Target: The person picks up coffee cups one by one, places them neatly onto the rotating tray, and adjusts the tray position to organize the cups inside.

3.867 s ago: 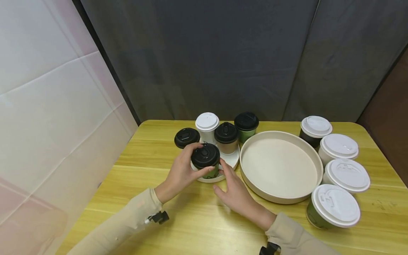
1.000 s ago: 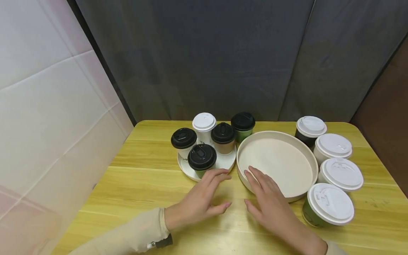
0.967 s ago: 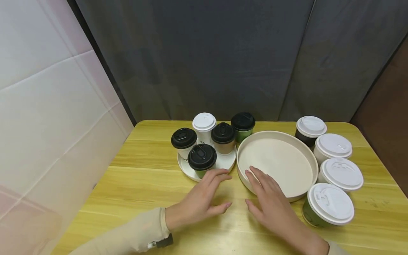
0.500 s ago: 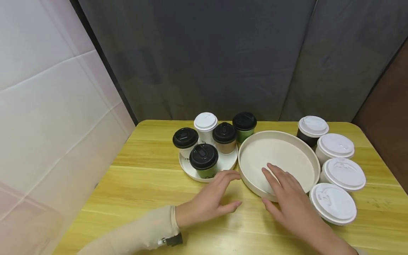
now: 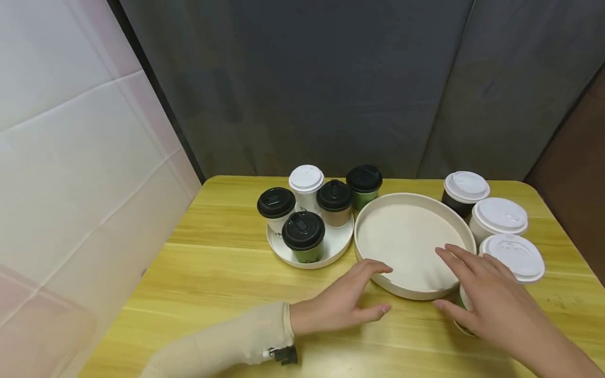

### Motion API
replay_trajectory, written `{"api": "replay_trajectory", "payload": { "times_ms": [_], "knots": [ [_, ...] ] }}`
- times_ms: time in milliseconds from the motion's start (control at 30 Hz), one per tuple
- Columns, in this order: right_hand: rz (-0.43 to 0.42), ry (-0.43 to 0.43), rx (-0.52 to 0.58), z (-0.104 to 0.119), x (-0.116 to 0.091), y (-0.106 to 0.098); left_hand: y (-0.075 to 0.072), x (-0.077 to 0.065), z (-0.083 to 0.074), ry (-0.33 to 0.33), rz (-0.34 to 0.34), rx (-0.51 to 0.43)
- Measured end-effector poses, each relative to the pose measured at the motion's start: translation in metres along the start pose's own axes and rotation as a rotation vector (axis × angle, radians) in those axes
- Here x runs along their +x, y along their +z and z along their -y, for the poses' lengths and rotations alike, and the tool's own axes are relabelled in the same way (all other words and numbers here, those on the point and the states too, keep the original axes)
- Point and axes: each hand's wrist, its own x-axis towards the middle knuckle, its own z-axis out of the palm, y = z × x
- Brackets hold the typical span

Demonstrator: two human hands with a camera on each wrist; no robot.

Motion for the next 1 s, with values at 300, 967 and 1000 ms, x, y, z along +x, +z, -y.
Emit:
{"api": "replay_trajectory", "payload": {
  "times_ms": [300,967,1000],
  "knots": [
    [0.086,0.029,-0.082,-0.033,-0.016,-0.010,0.019,0.018,-0.013,-0.007,0.137,-0.109],
    [0.106,-0.013,-0.089,-0.056,-0.035,-0.004,0.048,0.046,-0.036,-0.022,0.293,-0.245],
    [0.106,-0.014,-0.090,-0.056,-0.036,-0.004,0.049,0.047,-0.037,-0.026,0.299,-0.249]
  ]
}}
